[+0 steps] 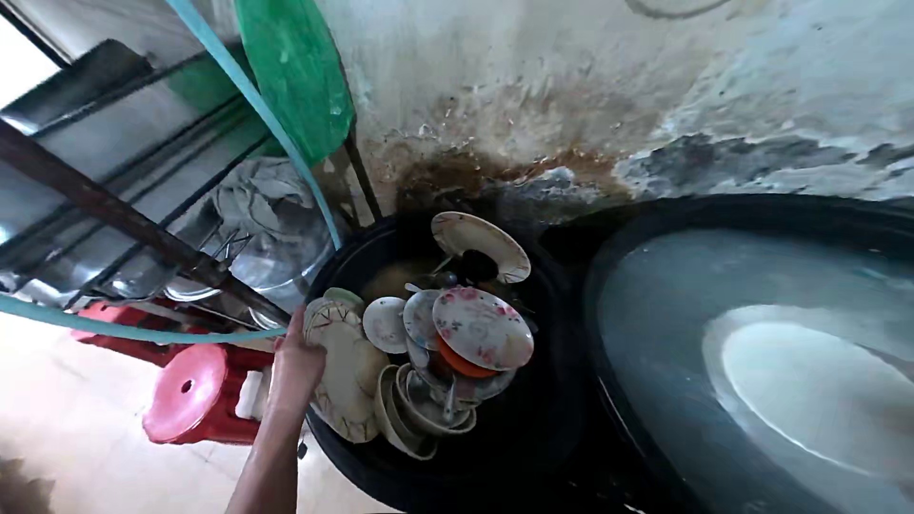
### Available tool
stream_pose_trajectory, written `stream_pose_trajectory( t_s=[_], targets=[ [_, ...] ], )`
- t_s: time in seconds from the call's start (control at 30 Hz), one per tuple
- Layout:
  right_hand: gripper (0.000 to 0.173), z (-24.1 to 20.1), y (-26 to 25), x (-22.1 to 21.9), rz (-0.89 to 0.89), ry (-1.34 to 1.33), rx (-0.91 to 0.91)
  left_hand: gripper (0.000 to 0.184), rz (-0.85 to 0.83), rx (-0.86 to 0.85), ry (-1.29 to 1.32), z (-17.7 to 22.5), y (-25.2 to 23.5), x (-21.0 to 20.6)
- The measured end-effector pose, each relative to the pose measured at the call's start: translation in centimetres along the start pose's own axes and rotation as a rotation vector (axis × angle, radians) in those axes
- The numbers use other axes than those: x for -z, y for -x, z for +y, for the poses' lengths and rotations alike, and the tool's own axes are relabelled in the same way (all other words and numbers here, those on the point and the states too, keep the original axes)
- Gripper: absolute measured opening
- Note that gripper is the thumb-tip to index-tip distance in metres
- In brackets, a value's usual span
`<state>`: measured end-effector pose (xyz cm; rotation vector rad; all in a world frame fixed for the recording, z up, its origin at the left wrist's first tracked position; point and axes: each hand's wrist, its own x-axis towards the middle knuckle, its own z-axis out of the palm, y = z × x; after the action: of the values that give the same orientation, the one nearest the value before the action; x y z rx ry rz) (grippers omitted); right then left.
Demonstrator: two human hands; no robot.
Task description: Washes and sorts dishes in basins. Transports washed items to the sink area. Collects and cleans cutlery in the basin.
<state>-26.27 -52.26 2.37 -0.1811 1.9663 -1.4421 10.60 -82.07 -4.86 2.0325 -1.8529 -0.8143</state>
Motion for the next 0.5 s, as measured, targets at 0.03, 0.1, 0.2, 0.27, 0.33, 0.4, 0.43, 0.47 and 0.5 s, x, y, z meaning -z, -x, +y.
stream_pose_trajectory(
  t_s=[0.03,0.1,0.2,0.27,0.33,0.4,0.43,0.47,0.5],
  targets=[
    [0.052,1.4,-1.9,0.5,-0.043,-0.043,0.036,0.078,0.029,-0.031,-0.028,0.6,0.3,0.8],
    [0.051,3.4,-5.2,0.2,-0.131,-0.147,0.079,0.074,0.092,-0.119,-0.055,1.7,1.5,3.2],
    [0.051,3.7,-7.8,-2.9,-0.218,-0.197,0.072,0.072,0.184,-0.259,-0.052,4.1,3.3,7.2],
    [0.048,2.1,-7.3,-6.0,-0.224,-0.141,0.021,0.072,0.185,-0.326,0.001,5.4,4.3,8.7],
    [0.048,0.8,-6.8,-9.0,-0.237,-0.136,-0.017,0.073,0.118,-0.376,0.112,6.3,4.6,8.3],
    [0.049,0.2,-6.9,-11.2,-0.274,-0.157,-0.032,0.074,-0.028,-0.395,0.249,6.7,4.1,5.7],
    [0.050,0.0,-6.9,-12.3,-0.295,-0.155,-0.045,0.075,-0.121,-0.400,0.280,6.9,3.6,3.8],
    [0.051,-0.3,-6.9,-13.2,-0.309,-0.148,-0.060,0.077,-0.238,-0.399,0.283,6.9,3.0,1.7],
    [0.051,-0.4,-7.0,-14.1,-0.328,-0.141,-0.074,0.079,-0.354,-0.384,0.270,7.1,2.4,-0.6]
  ],
)
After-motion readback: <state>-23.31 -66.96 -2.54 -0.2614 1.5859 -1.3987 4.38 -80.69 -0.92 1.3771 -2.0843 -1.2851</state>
